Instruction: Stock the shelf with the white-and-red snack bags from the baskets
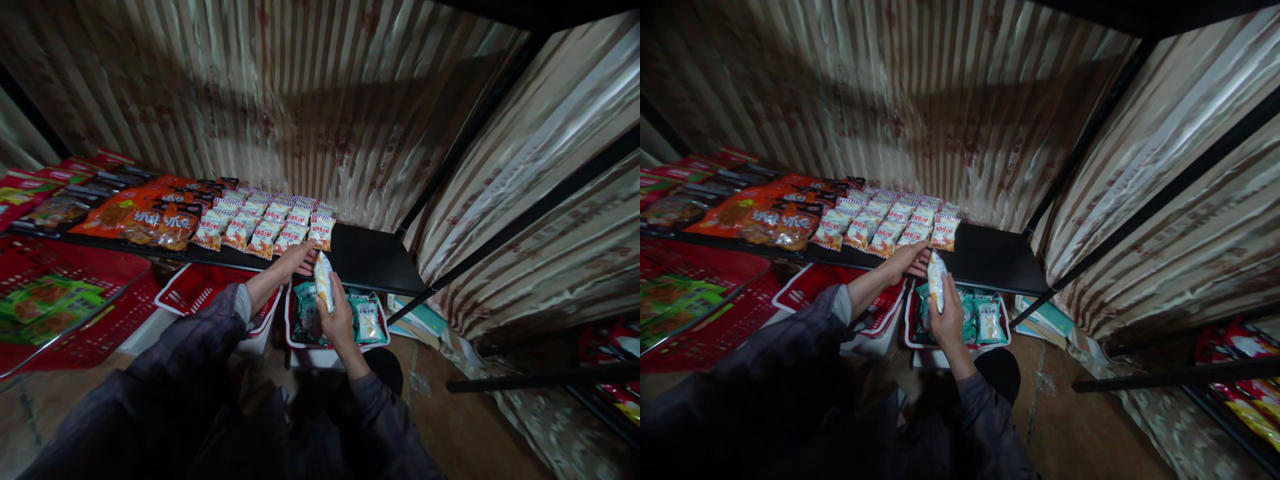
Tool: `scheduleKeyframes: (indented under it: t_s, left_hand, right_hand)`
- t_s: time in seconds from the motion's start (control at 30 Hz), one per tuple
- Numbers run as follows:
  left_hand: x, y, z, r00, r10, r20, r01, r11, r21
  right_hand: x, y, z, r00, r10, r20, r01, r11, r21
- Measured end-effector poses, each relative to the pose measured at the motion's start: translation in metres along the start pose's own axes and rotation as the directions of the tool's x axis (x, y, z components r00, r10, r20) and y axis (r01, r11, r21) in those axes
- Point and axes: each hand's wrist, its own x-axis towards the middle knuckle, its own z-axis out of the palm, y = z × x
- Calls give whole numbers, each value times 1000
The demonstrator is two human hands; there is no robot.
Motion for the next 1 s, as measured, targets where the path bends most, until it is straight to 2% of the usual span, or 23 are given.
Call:
scheduleKeyframes:
  t_s: [0.1,0.2,0.3,0.43,0.57,0.73,0.8,1.0]
  left_hand:
    - [1,-4,0,999,15,29,-15,1000,-21]
    - [3,-13,4,997,69,19,-69,998,-9]
    - [7,-26,7,989,144,-17,-144,989,28]
    - [14,-47,8,970,229,-77,-221,970,106]
    - [16,-69,9,958,267,-105,-249,956,157]
    - [19,-86,13,965,259,-43,-251,959,134]
    - [23,-91,15,966,256,-26,-251,961,121]
    - [37,-99,18,960,280,-24,-277,957,86]
  right_hand:
    - [4,-2,-2,980,197,-25,-187,957,220]
    - [7,0,-2,935,356,-4,-320,844,431]
    - [9,6,1,882,470,26,-394,706,589]
    - [12,12,5,822,566,59,-426,544,723]
    - [15,12,5,777,622,97,-430,412,803]
    - [22,18,10,719,677,155,-444,277,852]
    - [25,24,14,721,672,169,-452,271,850]
    - [36,40,24,771,604,202,-464,315,828]
